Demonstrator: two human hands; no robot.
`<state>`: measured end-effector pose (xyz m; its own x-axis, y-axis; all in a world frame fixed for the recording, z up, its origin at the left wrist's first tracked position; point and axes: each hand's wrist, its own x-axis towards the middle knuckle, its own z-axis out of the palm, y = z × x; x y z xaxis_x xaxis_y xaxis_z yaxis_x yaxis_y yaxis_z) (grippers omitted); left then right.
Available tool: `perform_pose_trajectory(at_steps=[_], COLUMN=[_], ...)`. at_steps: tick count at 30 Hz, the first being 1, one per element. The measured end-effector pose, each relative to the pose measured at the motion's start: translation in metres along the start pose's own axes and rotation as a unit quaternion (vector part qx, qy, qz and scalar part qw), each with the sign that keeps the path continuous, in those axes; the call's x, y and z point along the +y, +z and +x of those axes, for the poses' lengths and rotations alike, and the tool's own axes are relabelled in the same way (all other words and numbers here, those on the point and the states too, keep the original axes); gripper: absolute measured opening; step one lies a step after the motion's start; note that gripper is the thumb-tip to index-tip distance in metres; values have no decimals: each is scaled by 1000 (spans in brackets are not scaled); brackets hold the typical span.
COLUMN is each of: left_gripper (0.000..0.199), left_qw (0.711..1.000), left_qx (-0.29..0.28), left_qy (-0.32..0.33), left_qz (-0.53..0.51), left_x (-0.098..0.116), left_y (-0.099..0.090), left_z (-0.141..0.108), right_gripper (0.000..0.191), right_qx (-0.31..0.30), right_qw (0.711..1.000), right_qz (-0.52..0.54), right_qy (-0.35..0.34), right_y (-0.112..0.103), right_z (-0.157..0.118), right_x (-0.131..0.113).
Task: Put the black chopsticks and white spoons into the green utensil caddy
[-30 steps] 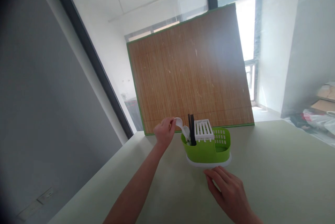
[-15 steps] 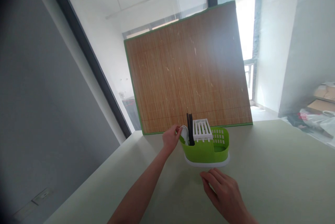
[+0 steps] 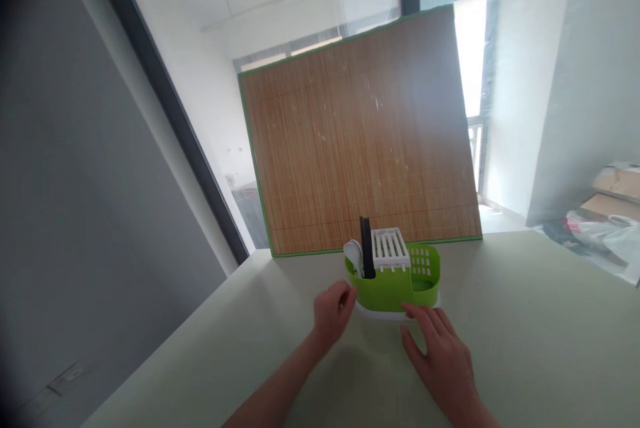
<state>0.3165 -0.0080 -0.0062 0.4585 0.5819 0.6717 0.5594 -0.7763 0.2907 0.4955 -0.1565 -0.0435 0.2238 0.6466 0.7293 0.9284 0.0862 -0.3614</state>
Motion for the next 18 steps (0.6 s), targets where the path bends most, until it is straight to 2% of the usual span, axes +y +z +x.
perform_pose_trajectory(at_steps=[4,6,9,12,18], left_gripper=[15,12,12,9,16], left_qw=[983,974,972,965,944], left_qx=[-90,-118,-144,-181,-241], left_qy=[155,183,165,178,226], left_qz=[-34,-60,-84,-69,-14], left_x=[13,17,20,20,19], left_y=[7,9,13,16,19], left_z=[-61,-74,-76,-74,-81], right_gripper=[51,61,80,96,100], right_qx=[77,91,111,137,142], right_qw=[993,990,984,975,944], right_qz=[10,8,-27,-64,-98], right_qy=[84,111,140,166,280], right_y=[10,16,27,38,48], right_z=[9,18,37,56,76], right_x=[17,18,9,-10,-46])
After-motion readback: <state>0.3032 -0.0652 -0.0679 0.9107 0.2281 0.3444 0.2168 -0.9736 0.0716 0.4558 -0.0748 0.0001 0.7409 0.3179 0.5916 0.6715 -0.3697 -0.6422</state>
